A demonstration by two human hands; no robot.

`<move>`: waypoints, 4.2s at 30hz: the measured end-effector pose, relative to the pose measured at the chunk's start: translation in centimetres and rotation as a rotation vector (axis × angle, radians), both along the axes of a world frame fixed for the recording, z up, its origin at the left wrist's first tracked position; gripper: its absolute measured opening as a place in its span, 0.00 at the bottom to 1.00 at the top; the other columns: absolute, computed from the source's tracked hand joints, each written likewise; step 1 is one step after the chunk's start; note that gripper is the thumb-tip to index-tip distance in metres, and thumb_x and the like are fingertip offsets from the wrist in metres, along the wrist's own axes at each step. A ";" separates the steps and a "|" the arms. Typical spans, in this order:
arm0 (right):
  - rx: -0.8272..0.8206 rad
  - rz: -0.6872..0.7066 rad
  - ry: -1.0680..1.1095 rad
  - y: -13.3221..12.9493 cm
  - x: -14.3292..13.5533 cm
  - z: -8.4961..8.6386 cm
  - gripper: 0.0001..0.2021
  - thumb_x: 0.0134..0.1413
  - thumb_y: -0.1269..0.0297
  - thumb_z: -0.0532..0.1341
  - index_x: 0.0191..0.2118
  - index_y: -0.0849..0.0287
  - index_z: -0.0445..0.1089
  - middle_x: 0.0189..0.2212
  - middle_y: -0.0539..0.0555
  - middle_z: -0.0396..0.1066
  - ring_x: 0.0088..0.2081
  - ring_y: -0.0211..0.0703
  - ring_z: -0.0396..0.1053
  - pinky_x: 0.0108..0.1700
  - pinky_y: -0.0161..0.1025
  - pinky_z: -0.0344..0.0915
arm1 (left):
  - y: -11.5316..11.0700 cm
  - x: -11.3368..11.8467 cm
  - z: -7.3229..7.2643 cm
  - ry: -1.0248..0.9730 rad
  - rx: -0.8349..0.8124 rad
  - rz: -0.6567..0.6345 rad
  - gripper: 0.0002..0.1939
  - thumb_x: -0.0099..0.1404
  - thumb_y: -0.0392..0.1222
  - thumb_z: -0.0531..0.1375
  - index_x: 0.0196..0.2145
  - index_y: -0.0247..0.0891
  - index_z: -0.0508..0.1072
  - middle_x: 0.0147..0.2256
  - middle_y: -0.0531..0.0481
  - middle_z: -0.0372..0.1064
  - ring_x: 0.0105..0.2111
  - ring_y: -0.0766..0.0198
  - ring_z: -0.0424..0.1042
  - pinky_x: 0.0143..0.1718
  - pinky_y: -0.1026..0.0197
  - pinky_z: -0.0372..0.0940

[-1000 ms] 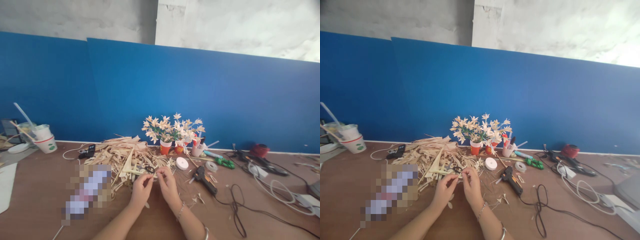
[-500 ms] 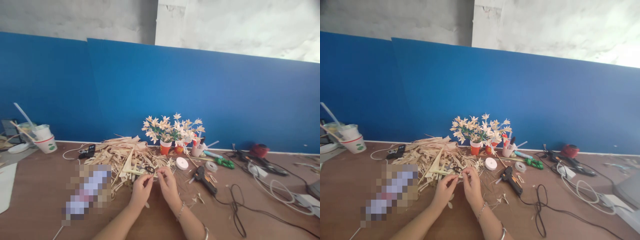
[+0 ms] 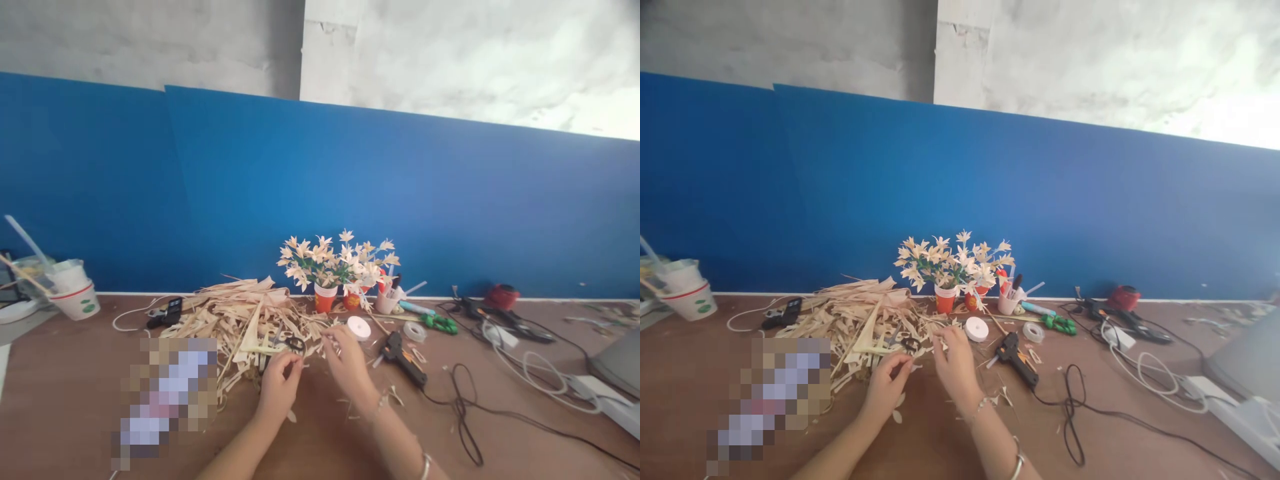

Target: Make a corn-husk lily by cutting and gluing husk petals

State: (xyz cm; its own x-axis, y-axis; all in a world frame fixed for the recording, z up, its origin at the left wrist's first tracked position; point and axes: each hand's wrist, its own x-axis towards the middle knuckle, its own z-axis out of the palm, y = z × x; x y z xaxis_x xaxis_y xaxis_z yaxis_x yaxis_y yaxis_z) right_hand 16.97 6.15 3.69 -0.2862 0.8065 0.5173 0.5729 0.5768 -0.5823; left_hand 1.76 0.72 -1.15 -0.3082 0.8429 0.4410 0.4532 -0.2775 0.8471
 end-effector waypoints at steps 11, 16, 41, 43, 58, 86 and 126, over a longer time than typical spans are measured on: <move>-0.407 -0.745 -0.790 2.2 10.7 0.2 0.13 0.50 0.74 0.52 0.43 0.67 0.64 0.40 0.68 0.67 0.45 0.58 0.67 0.41 0.48 0.62 | 0.2 0.2 0.4 -0.201 -0.138 -0.066 0.15 0.57 0.50 0.55 0.26 0.37 0.73 0.27 0.48 0.71 0.29 0.60 0.68 0.33 0.61 0.62; -0.452 -0.744 -0.737 2.8 11.8 -1.5 0.13 0.50 0.71 0.51 0.43 0.68 0.63 0.40 0.67 0.65 0.44 0.59 0.68 0.41 0.49 0.62 | -0.2 0.4 0.9 -0.383 -0.237 -0.147 0.17 0.55 0.54 0.57 0.26 0.36 0.73 0.26 0.50 0.71 0.30 0.60 0.69 0.35 0.62 0.62; 0.099 0.269 -0.177 -2.8 3.5 -0.3 0.08 0.48 0.70 0.56 0.37 0.57 0.66 0.36 0.56 0.66 0.37 0.43 0.65 0.39 0.37 0.63 | 0.0 0.2 0.9 -0.582 -0.270 -0.175 0.18 0.52 0.57 0.60 0.27 0.37 0.73 0.26 0.52 0.69 0.29 0.65 0.67 0.34 0.64 0.63; 0.110 0.269 -0.200 -3.0 3.0 -0.8 0.08 0.49 0.70 0.55 0.38 0.57 0.65 0.36 0.56 0.65 0.38 0.44 0.65 0.39 0.37 0.63 | 0.0 0.3 0.9 -0.616 -0.276 -0.198 0.16 0.53 0.55 0.60 0.27 0.38 0.73 0.26 0.52 0.69 0.29 0.65 0.68 0.34 0.64 0.63; 0.135 0.217 -0.240 -3.3 2.5 -1.3 0.04 0.46 0.69 0.55 0.32 0.59 0.64 0.38 0.58 0.66 0.39 0.45 0.65 0.40 0.40 0.64 | 0.0 0.1 0.5 -0.593 -0.344 -0.183 0.20 0.49 0.57 0.62 0.30 0.37 0.73 0.27 0.51 0.70 0.26 0.64 0.70 0.27 0.63 0.67; 0.143 0.201 -0.266 -3.1 2.6 -1.9 0.05 0.50 0.67 0.57 0.35 0.59 0.67 0.39 0.57 0.66 0.39 0.44 0.65 0.40 0.39 0.64 | -0.1 -0.1 0.5 -0.538 -0.301 -0.215 0.16 0.54 0.54 0.60 0.30 0.38 0.73 0.29 0.52 0.70 0.31 0.64 0.70 0.34 0.62 0.67; -0.305 -0.387 -0.495 0.3 8.0 -0.1 0.11 0.45 0.70 0.56 0.38 0.61 0.61 0.33 0.57 0.71 0.38 0.49 0.68 0.38 0.39 0.52 | -0.3 0.0 1.3 -0.612 -0.292 -0.173 0.16 0.51 0.54 0.63 0.28 0.37 0.74 0.29 0.49 0.70 0.33 0.62 0.65 0.36 0.63 0.58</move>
